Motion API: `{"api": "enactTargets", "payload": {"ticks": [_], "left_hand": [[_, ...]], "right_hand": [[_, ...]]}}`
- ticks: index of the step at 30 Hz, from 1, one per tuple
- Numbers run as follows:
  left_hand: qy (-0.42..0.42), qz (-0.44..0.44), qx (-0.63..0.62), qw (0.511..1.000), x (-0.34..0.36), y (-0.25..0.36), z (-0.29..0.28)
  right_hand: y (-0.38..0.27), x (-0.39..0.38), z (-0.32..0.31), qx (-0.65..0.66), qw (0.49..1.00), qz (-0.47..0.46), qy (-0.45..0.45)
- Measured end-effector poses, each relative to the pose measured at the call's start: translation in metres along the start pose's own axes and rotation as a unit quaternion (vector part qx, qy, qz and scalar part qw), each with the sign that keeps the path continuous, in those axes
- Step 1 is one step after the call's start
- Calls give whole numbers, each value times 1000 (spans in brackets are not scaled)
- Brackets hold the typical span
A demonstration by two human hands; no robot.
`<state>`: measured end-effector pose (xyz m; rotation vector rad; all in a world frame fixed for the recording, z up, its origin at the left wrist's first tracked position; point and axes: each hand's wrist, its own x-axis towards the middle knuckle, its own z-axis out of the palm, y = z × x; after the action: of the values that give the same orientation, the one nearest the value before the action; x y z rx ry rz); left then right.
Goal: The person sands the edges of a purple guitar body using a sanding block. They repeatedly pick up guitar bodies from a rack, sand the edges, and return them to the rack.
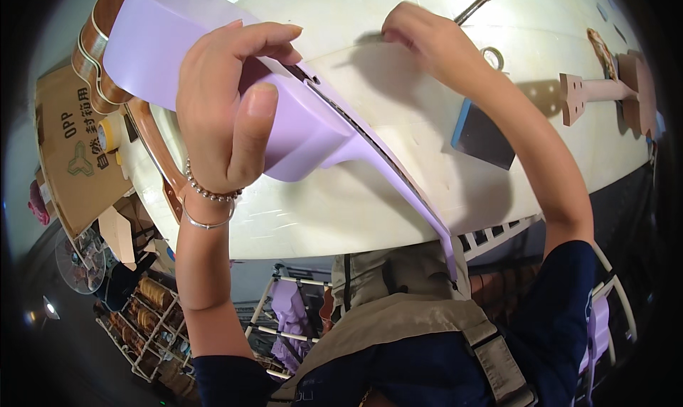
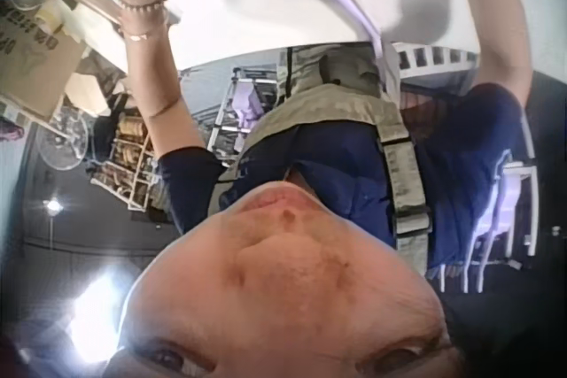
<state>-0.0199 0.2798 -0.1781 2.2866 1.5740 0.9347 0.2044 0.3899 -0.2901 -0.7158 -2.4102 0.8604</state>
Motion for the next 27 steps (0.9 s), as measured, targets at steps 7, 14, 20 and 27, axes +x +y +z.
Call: {"api": "enactTargets", "payload": {"ticks": [7, 14, 20, 27], "left_hand": [[9, 9, -7, 1000, 0, -4, 1], [9, -4, -24, 1000, 0, -5, 1], [-3, -29, -40, 999, -1, -3, 1], [-50, -80, -39, 995, 0, 5, -6]], "right_hand": [[-71, 16, -21, 145, 971, 155, -109], [-80, 18, -6, 6, 999, 9, -40], [-83, 22, 0, -68, 997, -37, -7], [-86, 25, 1, -112, 991, -67, -2]]}}
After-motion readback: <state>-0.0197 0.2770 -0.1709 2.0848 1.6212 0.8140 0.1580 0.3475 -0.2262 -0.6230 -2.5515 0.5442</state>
